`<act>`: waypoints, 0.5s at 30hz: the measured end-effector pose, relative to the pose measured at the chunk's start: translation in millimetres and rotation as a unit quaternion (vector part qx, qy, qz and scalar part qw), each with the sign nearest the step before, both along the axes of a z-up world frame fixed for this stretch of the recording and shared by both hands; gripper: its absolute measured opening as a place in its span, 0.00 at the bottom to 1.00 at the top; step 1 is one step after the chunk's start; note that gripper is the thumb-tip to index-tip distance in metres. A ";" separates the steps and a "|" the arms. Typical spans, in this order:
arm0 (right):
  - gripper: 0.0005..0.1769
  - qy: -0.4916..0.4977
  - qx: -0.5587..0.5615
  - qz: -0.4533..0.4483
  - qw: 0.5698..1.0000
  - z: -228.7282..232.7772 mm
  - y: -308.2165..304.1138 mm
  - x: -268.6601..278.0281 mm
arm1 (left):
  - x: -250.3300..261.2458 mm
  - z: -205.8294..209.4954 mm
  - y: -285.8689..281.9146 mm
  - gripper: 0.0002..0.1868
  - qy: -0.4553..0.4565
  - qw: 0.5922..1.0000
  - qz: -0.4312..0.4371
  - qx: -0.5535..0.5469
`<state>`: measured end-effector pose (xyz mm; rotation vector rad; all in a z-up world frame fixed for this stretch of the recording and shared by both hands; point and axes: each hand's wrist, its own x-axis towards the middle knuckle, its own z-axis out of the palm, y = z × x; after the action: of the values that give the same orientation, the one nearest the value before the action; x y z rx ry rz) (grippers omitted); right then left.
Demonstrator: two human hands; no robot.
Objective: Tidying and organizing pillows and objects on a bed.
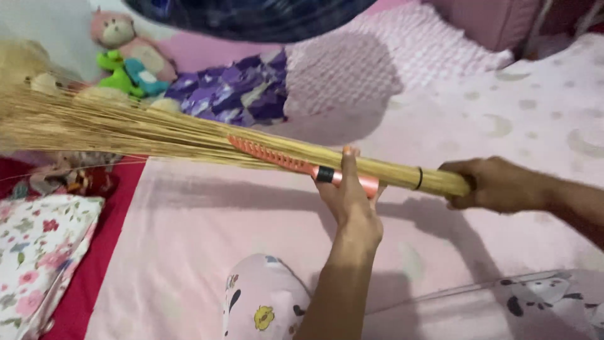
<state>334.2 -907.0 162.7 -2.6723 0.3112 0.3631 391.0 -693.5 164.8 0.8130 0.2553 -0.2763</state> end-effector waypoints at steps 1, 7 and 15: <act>0.28 -0.008 -0.003 -0.006 1.000 6.4 -2.1 -7.8 | -1.7 2.2 -9.2 0.42 -0.008 1.000 -0.006 -0.003; 0.32 0.048 0.073 -0.112 0.990 8.8 -29.6 -54.7 | -35.9 1.6 -58.2 0.43 -0.005 0.998 -0.030 0.051; 0.36 -0.088 0.257 -0.173 0.947 16.8 -51.8 -102.6 | -86.2 -6.3 -117.0 0.44 -0.063 0.990 -0.074 0.104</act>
<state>231.5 -958.8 179.6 -2.0700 0.5382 0.0764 304.9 -810.4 158.6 1.0543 0.1062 -0.3407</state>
